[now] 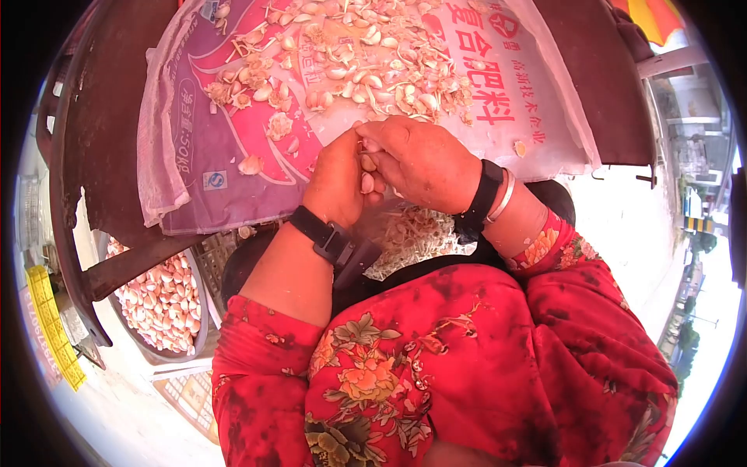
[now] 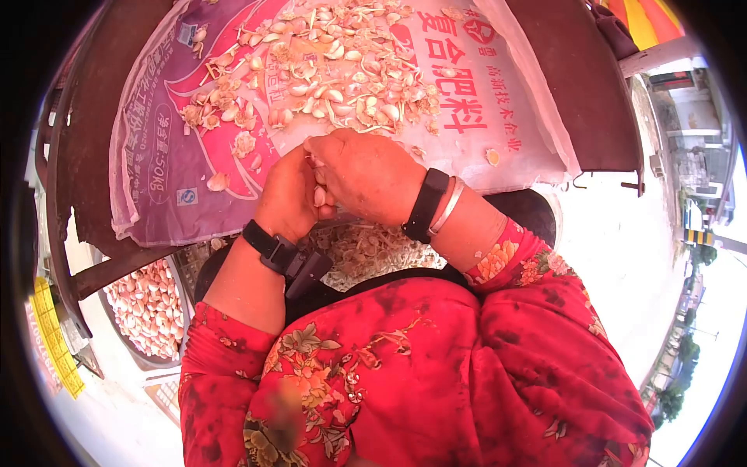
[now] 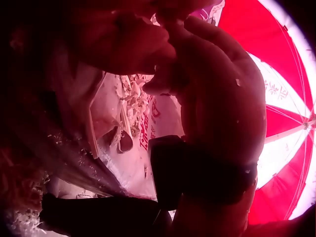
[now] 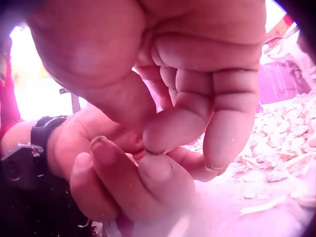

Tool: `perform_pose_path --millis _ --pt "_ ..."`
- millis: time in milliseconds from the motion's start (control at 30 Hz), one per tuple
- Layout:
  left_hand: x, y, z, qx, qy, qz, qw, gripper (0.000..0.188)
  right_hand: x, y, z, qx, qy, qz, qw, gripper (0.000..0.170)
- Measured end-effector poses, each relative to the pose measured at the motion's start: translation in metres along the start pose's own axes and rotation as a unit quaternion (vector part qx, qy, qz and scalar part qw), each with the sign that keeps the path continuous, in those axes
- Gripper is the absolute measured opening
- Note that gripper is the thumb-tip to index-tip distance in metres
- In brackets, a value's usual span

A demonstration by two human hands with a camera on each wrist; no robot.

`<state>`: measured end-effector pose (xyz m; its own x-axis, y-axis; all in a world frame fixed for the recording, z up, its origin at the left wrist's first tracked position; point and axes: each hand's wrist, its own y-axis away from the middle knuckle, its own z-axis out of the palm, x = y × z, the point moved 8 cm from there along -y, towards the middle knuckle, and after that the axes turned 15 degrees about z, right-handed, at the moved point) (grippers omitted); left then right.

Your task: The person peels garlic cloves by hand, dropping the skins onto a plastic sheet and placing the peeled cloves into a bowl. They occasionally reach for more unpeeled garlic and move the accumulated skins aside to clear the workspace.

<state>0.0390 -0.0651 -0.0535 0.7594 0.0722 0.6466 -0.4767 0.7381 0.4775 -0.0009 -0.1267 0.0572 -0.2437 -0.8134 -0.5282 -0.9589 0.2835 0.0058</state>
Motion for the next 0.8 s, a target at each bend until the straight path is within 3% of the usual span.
perform_pose_path --millis 200,300,333,367,500,600,700,800 --pt "-0.015 -0.005 0.004 -0.057 -0.008 -0.011 0.998 0.028 0.008 0.007 0.001 -0.033 0.010 0.034 0.999 0.027" --pt "-0.009 -0.003 0.006 -0.061 0.015 0.001 0.998 0.025 0.015 0.004 -0.009 -0.020 -0.057 -0.012 0.998 0.024" --pt "-0.003 -0.003 0.006 -0.056 0.020 0.013 0.998 0.024 0.018 -0.002 -0.022 0.010 -0.012 -0.019 1.000 0.023" --pt "0.002 -0.003 0.005 -0.050 0.024 0.026 0.998 0.023 0.032 -0.008 -0.034 0.069 0.023 0.004 0.997 0.024" --pt "0.010 -0.004 0.005 -0.054 0.047 0.032 0.997 0.022 0.101 -0.057 -0.068 0.134 0.157 0.141 0.968 0.034" --pt "0.011 -0.006 0.004 -0.047 0.042 0.029 0.998 0.020 0.156 -0.083 -0.049 0.038 0.185 0.244 0.951 0.036" --pt "0.013 -0.004 0.003 -0.030 0.048 0.034 0.998 0.019 0.160 -0.088 -0.040 0.063 0.098 0.228 0.967 0.034" --pt "0.017 -0.006 0.000 -0.005 0.049 0.042 0.998 0.018 0.162 -0.091 -0.038 0.025 0.054 0.230 0.971 0.029"
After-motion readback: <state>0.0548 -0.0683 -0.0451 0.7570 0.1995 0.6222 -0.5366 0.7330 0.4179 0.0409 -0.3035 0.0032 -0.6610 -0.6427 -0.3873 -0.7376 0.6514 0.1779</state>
